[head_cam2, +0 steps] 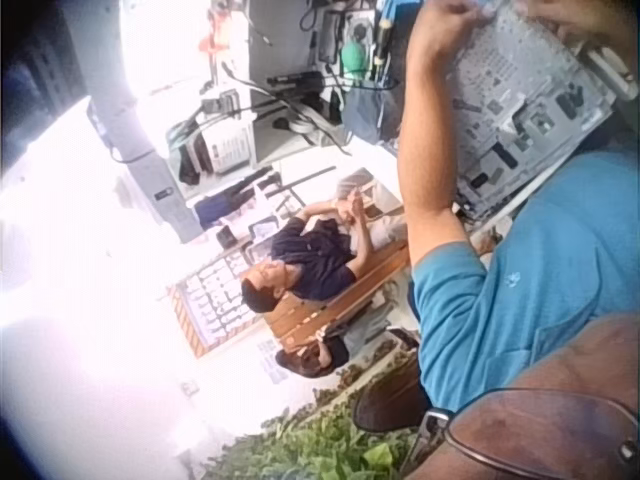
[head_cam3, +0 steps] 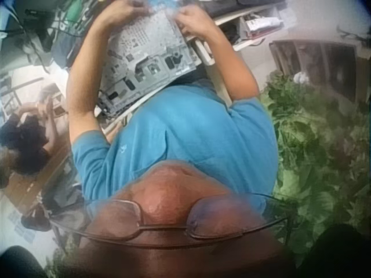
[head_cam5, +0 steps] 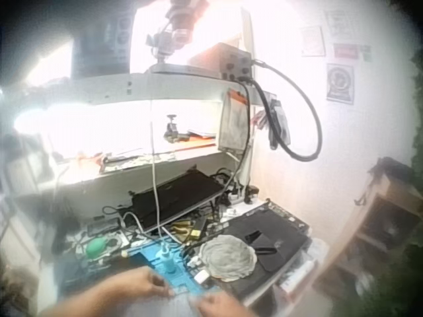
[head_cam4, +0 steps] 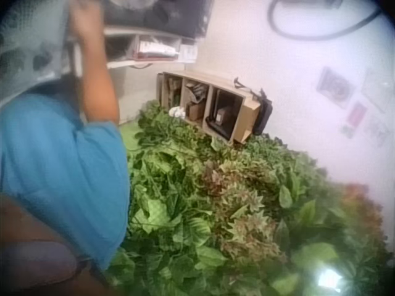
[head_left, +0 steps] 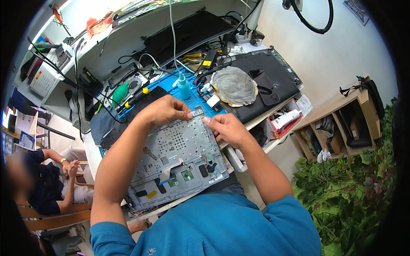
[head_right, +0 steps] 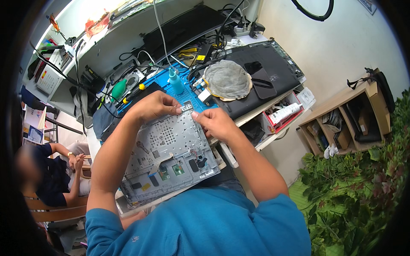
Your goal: The person uses a soldering iron to work on the internal components of a disassembled laptop. They repeatedly apply the soldering iron to specific points on the motherboard while holding the device steady. The person also flips the laptop over to inspect the keyboard side before returning to the soldering task.
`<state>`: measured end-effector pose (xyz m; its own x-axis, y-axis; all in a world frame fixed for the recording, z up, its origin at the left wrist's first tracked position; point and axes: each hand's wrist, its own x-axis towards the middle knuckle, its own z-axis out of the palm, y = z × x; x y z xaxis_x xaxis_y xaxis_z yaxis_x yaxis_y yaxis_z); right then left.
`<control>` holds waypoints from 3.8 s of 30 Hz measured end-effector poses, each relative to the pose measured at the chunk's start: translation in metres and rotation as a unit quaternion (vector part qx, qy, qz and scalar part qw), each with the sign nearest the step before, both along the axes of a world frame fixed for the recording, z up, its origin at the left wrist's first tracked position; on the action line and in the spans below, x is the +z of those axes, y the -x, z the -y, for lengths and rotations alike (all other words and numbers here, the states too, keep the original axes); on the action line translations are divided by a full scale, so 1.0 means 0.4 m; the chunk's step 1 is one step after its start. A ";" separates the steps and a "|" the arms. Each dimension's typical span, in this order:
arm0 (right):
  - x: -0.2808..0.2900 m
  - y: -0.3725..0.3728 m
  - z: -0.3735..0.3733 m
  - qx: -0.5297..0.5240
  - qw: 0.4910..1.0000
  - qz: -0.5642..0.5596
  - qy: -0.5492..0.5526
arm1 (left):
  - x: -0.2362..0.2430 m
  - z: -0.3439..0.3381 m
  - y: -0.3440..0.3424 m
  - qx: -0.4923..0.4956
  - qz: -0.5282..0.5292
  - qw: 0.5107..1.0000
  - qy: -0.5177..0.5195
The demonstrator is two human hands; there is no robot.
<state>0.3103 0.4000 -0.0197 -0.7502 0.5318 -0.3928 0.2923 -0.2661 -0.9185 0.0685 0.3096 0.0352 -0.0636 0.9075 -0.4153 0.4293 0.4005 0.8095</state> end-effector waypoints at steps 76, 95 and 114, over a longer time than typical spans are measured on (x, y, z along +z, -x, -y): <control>-0.041 0.035 0.099 -0.136 0.971 -0.194 0.023 | 0.013 0.008 0.025 -0.045 0.076 0.996 0.014; -0.042 0.060 0.061 -0.067 0.974 -0.217 -0.011 | 0.011 0.008 0.030 -0.050 0.084 0.995 -0.006; -0.056 0.056 0.037 -0.040 0.977 -0.201 -0.058 | 0.010 0.010 0.025 -0.042 0.063 0.997 -0.006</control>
<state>0.2880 0.3852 -0.0421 -0.7863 0.6178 -0.0086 -0.1158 -0.1610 -0.9801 0.0583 0.3057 0.0392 0.0655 0.9126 -0.4035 0.3561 0.3564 0.8638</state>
